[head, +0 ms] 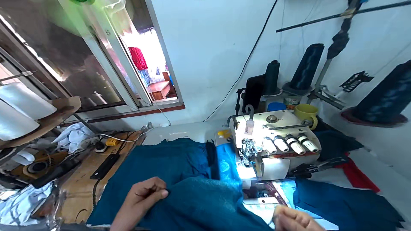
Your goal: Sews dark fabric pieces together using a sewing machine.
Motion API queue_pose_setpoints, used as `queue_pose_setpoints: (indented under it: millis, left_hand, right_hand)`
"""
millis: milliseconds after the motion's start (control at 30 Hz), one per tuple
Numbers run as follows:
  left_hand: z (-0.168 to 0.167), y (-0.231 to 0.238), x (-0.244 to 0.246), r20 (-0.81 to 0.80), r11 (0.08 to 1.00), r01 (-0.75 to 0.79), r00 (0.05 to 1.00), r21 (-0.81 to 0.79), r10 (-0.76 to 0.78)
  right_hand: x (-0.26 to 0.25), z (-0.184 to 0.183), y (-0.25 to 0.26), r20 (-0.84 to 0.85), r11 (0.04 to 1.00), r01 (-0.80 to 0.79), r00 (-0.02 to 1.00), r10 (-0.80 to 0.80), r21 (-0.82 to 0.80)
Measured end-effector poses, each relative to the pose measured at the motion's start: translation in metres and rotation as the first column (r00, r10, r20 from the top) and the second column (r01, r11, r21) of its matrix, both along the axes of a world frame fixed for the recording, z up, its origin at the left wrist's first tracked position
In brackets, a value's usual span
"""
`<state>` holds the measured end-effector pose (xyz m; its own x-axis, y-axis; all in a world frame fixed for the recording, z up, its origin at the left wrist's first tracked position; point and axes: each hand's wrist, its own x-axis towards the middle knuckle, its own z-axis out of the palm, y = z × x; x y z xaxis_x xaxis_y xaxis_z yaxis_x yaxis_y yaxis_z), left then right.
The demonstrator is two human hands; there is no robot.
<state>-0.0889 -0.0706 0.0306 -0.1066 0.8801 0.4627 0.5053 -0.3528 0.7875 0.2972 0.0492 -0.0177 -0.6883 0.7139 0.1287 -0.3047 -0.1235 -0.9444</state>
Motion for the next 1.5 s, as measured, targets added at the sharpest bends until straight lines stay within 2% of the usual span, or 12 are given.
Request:
queue_pose_setpoints:
  millis: [67, 133, 233, 367, 467, 767, 967, 1100, 1200, 1300, 1367, 1500]
  left_hand:
    - [0.014, 0.006, 0.006, -0.102, 0.992, -0.118, 0.988, -0.052, 0.112]
    - [-0.002, 0.033, 0.011, -0.28, 0.933, -0.32, 0.922, -0.164, 0.267]
    - [-0.044, 0.055, 0.013, -0.481, 0.806, -0.504, 0.814, -0.309, 0.325]
    - [-0.059, 0.006, 0.006, -0.363, 0.834, -0.404, 0.892, -0.376, 0.269]
    - [-0.071, -0.036, 0.023, -0.28, 0.859, -0.262, 0.949, -0.439, 0.147]
    - [-0.153, -0.054, 0.088, -0.46, 0.752, -0.615, 0.611, 0.235, 0.644]
    - [-0.037, -0.151, 0.056, 0.151, 0.694, -0.695, 0.719, 0.189, 0.679]
    - [0.057, -0.247, 0.058, 0.141, 0.68, -0.685, 0.724, 0.262, 0.675]
    - [0.067, -0.287, 0.046, -0.011, 0.612, -0.768, 0.621, 0.189, 0.783]
    - [0.049, -0.34, 0.009, -0.316, 0.309, -0.931, 0.239, 0.194, 0.918]
    - [0.048, -0.392, 0.003, -0.378, 0.209, -0.946, 0.104, 0.248, 0.92]
    - [0.061, -0.451, 0.054, -0.139, 0.364, -0.922, 0.346, 0.132, 0.928]
  right_hand:
    - [-0.01, 0.002, 0.018, 0.072, 0.942, 0.311, 0.944, -0.321, 0.129]
    - [-0.032, -0.024, 0.039, 0.161, 0.607, 0.611, 0.625, -0.764, 0.509]
    - [-0.045, -0.054, 0.022, 0.159, 0.417, 0.461, 0.501, -0.851, 0.783]
    - [-0.058, -0.097, -0.017, 0.141, 0.438, 0.202, 0.76, -0.634, 0.876]
    - [-0.062, -0.117, -0.015, 0.16, 0.374, 0.12, 0.756, -0.635, 0.92]
    - [-0.066, -0.079, -0.009, 0.063, 0.516, 0.329, 0.794, -0.604, 0.791]
    - [-0.083, 0.087, -0.023, 0.083, 0.549, 0.035, 0.979, -0.189, 0.835]
    - [-0.134, 0.163, -0.032, -0.234, 0.664, 0.01, 0.94, 0.249, 0.748]
    - [-0.229, 0.164, -0.051, -0.26, 0.586, 0.001, 0.897, 0.358, 0.811]
    - [-0.309, 0.123, -0.084, 0.076, 0.465, -0.173, 0.973, 0.219, 0.868]
    - [-0.334, 0.106, -0.116, 0.067, 0.502, -0.177, 0.971, 0.228, 0.847]
    - [-0.342, 0.072, -0.172, -0.045, 0.588, -0.275, 0.881, 0.47, 0.761]
